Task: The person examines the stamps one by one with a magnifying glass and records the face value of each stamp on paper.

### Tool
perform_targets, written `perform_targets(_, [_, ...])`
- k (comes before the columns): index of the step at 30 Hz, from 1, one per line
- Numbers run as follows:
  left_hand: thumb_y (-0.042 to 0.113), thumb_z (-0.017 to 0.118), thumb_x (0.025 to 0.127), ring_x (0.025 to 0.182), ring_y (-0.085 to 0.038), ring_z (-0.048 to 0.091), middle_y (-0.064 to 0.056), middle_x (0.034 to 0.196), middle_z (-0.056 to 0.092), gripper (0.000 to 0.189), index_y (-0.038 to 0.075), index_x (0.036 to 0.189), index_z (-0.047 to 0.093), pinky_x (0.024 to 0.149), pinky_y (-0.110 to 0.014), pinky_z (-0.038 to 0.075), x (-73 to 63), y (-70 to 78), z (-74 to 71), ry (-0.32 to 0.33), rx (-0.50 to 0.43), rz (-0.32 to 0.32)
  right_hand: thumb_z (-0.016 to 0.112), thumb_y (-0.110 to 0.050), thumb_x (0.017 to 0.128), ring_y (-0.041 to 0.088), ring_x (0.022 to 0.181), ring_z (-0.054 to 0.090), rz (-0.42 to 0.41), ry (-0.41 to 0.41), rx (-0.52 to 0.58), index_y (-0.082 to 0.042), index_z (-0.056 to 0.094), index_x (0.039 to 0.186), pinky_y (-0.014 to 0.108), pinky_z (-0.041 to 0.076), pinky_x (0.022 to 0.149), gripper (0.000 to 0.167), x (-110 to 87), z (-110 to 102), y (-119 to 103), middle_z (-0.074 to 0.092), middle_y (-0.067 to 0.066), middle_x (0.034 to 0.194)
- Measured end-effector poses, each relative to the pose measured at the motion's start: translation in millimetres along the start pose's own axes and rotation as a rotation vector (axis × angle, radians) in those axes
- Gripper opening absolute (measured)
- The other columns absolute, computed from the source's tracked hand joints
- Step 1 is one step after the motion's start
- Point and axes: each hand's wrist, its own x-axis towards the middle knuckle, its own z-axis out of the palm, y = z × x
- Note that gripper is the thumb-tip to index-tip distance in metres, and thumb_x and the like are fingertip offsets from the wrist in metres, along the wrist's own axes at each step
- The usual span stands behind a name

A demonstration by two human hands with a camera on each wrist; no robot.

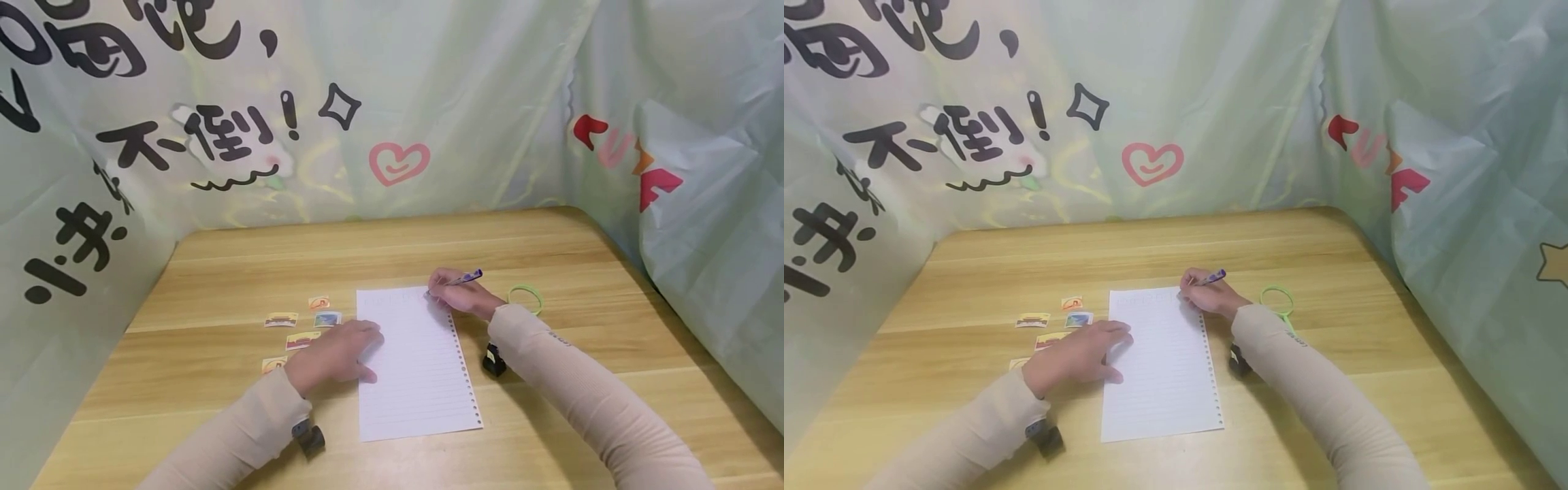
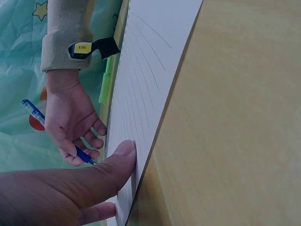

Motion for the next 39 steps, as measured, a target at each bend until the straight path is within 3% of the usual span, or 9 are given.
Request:
perform_targets(11, [0.037,0.079,0.080,0.135,-0.029,0.039,-0.010,0.145,0.046,0.067,0.008,0.136,0.054,0.111,-0.043,0.031,-0.2,0.8,0.0,-0.003,0.008,-0.004,0.052,-0.015,0.096,0.024,0.084,0.056,0.012,-0.002,-0.010,-0.003,0.054,0.106,0.030,0.050,0.070,0.016,0.2,-0.6,0.0,0.055,0.014,0.105])
perform_targets(25, [0.037,0.079,0.080,0.134,-0.029,0.040,-0.010,0.144,0.047,0.067,0.008,0.135,0.055,0.110,-0.043,0.032,0.5,-0.7,0.5,-0.003,0.009,0.000,0.050,-0.012,0.093,0.023,0.072,0.050,-0.014,-0.011,0.002,-0.002,0.056,0.098,0.029,0.044,0.064,0.012,-1.4,-0.9,0.1,0.055,0.013,0.084])
perform_targets(33, [0.037,0.079,0.080,0.134,-0.029,0.040,-0.010,0.144,0.047,0.066,0.008,0.135,0.055,0.110,-0.043,0.032,0.7,-1.4,0.3,0.001,0.011,0.008,0.050,-0.016,0.095,0.026,0.085,0.056,0.021,-0.007,-0.006,-0.003,0.055,0.107,0.033,0.050,0.073,0.018,0.5,-1.2,0.5,0.055,0.015,0.101])
perform_targets(39, [0.037,0.079,0.080,0.135,-0.029,0.040,-0.010,0.145,0.047,0.067,0.008,0.135,0.055,0.110,-0.043,0.032,0.4,-0.5,-0.1,-0.001,0.007,0.003,0.050,-0.015,0.095,0.024,0.078,0.054,0.033,0.008,-0.006,-0.003,0.054,0.109,0.030,0.048,0.067,0.018,-2.2,-4.9,2.6,0.054,0.015,0.098])
